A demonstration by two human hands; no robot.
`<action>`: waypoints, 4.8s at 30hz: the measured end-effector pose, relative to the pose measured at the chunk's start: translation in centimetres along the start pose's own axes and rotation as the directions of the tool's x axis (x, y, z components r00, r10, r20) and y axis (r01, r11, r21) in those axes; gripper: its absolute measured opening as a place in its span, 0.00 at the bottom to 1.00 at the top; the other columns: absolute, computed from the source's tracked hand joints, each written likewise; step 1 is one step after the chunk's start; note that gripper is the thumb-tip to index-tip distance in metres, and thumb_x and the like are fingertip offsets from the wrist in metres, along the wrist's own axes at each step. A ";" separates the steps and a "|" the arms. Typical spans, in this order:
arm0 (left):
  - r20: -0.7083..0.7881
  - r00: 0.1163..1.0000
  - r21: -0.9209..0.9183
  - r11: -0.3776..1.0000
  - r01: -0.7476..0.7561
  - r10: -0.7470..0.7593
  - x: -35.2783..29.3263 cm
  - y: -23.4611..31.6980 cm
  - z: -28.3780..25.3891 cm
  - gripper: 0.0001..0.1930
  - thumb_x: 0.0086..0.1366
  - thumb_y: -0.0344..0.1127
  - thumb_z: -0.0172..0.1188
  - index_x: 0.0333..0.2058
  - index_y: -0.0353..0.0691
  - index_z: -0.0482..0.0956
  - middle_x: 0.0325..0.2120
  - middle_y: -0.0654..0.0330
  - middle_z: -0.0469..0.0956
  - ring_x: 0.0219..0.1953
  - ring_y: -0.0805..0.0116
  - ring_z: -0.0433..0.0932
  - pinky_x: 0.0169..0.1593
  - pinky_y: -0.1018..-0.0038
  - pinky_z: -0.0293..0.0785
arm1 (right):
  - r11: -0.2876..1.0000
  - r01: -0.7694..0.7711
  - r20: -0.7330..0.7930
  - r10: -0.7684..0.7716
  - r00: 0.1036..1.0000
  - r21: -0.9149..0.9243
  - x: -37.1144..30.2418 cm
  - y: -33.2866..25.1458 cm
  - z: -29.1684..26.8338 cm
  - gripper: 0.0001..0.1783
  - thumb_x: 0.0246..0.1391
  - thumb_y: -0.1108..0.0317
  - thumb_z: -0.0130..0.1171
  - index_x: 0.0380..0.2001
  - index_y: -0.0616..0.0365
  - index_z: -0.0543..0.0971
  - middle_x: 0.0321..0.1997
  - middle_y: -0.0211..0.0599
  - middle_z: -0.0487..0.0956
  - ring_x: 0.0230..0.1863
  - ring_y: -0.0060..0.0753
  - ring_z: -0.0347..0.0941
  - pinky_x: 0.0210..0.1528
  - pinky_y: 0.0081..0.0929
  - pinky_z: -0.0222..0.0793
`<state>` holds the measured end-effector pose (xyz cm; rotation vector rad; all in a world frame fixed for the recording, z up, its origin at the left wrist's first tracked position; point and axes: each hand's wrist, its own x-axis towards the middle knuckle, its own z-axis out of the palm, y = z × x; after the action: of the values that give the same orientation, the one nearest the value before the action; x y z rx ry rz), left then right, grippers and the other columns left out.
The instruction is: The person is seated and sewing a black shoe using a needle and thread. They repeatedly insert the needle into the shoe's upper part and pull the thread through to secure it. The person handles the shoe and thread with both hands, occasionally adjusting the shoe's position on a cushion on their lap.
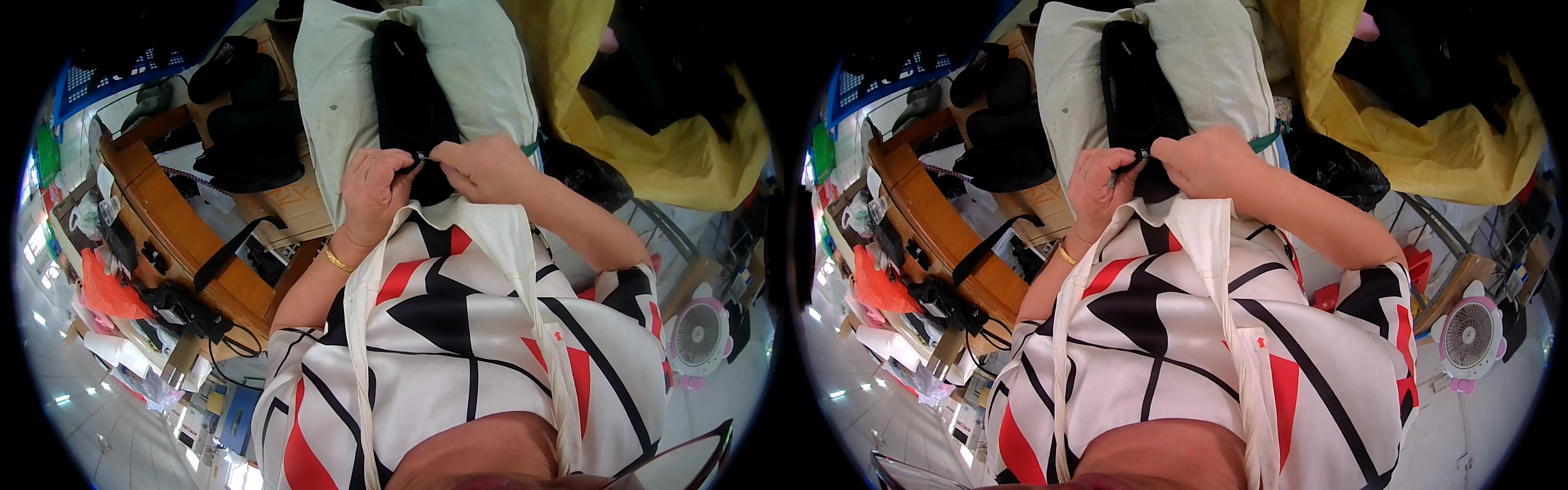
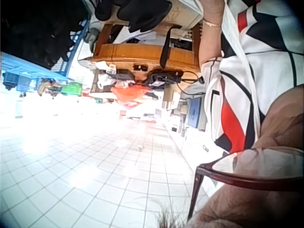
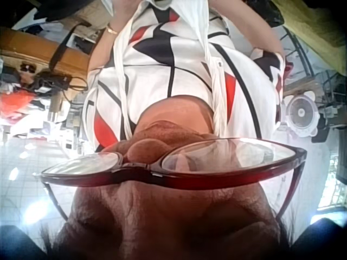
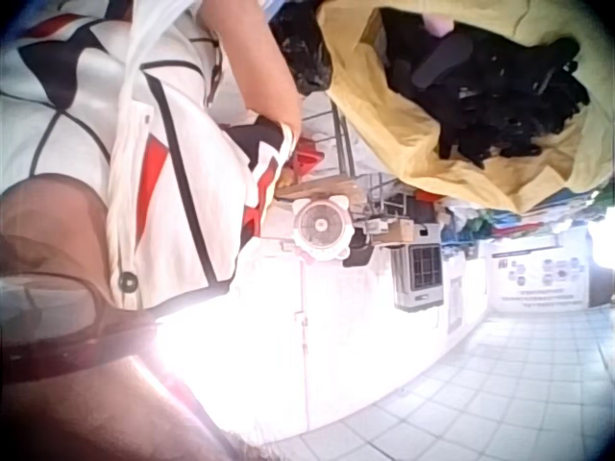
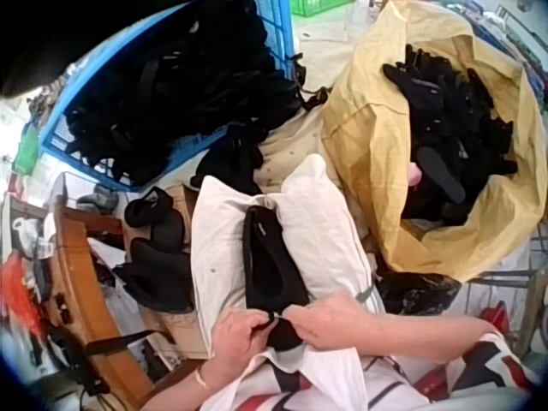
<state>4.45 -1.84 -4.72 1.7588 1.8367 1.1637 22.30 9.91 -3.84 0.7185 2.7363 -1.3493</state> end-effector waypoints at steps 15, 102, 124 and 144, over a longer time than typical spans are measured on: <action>-0.026 0.999 0.032 0.999 0.039 -0.038 -0.2 0.4 0.2 0.12 0.49 0.22 0.69 0.32 0.40 0.78 0.28 0.59 0.80 0.29 0.57 0.76 0.33 0.68 0.73 | 0.991 -0.024 -0.037 0.019 0.999 -0.130 0.9 -1.2 1.8 0.09 0.48 0.71 0.56 0.31 0.59 0.67 0.20 0.43 0.77 0.25 0.49 0.77 0.23 0.44 0.69; 0.355 0.665 0.053 0.724 0.688 -0.657 0.3 0.5 -3.3 0.28 0.55 0.55 0.71 0.33 0.32 0.73 0.15 0.62 0.72 0.19 0.74 0.71 0.26 0.76 0.67 | 0.178 0.117 -0.173 0.340 0.924 0.977 6.8 1.5 -7.4 0.08 0.63 0.66 0.55 0.43 0.54 0.74 0.19 0.20 0.65 0.17 0.11 0.57 0.17 0.12 0.52; -0.066 0.946 -0.124 0.944 0.307 -0.316 8.4 -0.7 -14.3 0.13 0.53 0.26 0.53 0.40 0.36 0.73 0.31 0.58 0.78 0.35 0.71 0.75 0.42 0.76 0.73 | 0.129 0.293 -0.285 -0.079 0.955 0.947 2.3 -6.9 -8.7 0.06 0.64 0.69 0.53 0.36 0.62 0.74 0.28 0.29 0.73 0.24 0.16 0.68 0.26 0.17 0.70; -0.042 0.885 0.409 0.801 0.438 -0.463 8.2 -3.7 -9.6 0.27 0.70 0.58 0.47 0.25 0.38 0.75 0.20 0.51 0.78 0.28 0.46 0.79 0.32 0.58 0.74 | 0.989 0.090 -0.354 -0.126 0.927 -0.117 7.9 -4.2 -3.8 0.16 0.49 0.61 0.67 0.21 0.57 0.71 0.23 0.37 0.71 0.25 0.43 0.70 0.27 0.36 0.65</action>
<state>-6.42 3.23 0.69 1.3842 2.4149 0.5598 14.23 13.75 0.11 0.9022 3.1442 -1.1908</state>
